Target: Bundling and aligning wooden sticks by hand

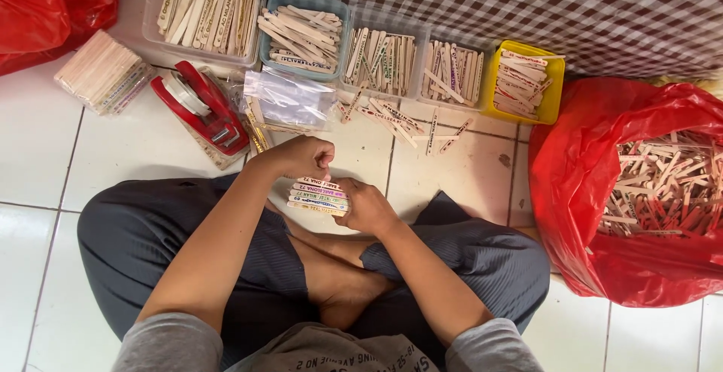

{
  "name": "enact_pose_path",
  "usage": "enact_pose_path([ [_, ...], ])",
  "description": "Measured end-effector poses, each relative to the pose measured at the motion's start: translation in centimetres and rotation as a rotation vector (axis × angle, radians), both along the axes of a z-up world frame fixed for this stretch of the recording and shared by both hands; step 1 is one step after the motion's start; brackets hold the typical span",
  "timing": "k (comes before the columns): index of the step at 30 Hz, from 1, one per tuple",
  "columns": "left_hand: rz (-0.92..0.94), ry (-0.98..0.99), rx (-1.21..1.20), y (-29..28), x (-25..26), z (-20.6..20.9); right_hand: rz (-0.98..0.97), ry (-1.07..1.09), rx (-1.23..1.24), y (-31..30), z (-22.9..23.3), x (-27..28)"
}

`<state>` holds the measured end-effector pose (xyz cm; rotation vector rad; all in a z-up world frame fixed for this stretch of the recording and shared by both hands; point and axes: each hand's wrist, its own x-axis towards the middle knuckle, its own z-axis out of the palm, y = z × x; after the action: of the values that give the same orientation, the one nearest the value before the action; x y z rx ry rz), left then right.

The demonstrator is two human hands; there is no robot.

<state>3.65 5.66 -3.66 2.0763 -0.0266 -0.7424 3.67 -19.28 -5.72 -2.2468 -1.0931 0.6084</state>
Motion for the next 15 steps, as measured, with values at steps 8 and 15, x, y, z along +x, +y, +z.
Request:
enact_pose_path([
  [8, 0.056, -0.038, -0.031, -0.1, -1.6, 0.9, 0.072, 0.077, 0.008, 0.4, 1.3, 0.0],
  [15, 0.111, 0.009, -0.039, 0.1, -2.6, 0.2, 0.124, 0.066, -0.001, 0.1, 0.8, 0.1],
])
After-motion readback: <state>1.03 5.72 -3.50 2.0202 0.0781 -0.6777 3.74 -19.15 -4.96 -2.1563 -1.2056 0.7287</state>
